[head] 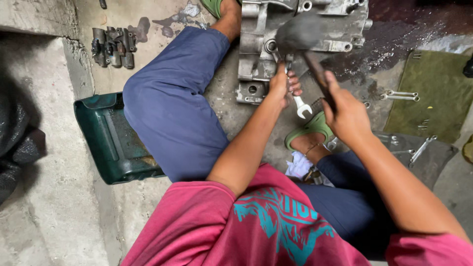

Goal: The person uses a wrench and a rubber mallet to loosen and remove bolts from a metal engine part. They repeatedly strike the wrench with the mallet to loosen the bolts, then remove them by hand.

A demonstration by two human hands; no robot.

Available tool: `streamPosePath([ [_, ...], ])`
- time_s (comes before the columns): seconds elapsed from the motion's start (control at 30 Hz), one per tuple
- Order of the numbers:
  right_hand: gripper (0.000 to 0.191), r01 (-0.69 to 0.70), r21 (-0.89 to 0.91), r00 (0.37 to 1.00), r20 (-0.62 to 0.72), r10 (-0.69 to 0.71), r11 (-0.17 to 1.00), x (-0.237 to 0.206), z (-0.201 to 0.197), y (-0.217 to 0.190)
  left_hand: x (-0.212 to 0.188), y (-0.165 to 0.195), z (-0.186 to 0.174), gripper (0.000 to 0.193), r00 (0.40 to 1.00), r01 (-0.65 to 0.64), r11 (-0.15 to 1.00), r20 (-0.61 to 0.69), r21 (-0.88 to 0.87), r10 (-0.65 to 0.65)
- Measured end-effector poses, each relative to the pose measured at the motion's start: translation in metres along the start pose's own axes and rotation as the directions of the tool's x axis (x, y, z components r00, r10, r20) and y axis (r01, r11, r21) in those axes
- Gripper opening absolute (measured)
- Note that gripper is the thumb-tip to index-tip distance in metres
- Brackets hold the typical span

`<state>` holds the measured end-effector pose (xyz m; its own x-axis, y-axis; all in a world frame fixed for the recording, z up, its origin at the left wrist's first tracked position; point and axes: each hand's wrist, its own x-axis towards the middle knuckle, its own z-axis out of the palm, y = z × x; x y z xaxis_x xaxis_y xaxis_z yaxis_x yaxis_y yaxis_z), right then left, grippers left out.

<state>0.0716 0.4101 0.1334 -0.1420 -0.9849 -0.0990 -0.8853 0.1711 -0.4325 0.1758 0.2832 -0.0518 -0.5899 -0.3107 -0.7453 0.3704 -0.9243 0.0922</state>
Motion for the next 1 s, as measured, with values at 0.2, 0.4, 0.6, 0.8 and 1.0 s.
streamPosePath([
  [0.2,0.072,0.066,0.012,0.997,-0.037,-0.066,0.998,0.018,-0.010,-0.006,0.001,-0.001,0.000,0.044,1.000,-0.026,0.999,0.007,-0.045,0.026],
  [0.4,0.071,0.075,-0.039,0.990,-0.116,-0.079,0.996,0.008,-0.006,0.000,-0.001,-0.014,-0.013,0.024,0.982,-0.135,0.991,0.135,-0.001,0.134],
  [0.6,0.070,0.011,-0.073,1.000,0.003,-0.011,0.997,0.012,0.012,0.008,0.005,-0.008,-0.003,0.027,0.985,-0.129,0.990,0.127,0.064,0.120],
  [0.8,0.070,0.076,-0.039,0.994,-0.072,-0.079,0.996,0.007,0.022,0.002,0.003,-0.010,-0.013,0.020,0.992,-0.070,0.997,0.101,-0.017,0.071],
  [1.0,0.070,-0.011,-0.099,0.997,0.077,0.018,0.995,0.017,0.009,0.018,0.001,0.000,-0.008,0.025,0.964,-0.104,0.992,0.253,0.067,0.084],
])
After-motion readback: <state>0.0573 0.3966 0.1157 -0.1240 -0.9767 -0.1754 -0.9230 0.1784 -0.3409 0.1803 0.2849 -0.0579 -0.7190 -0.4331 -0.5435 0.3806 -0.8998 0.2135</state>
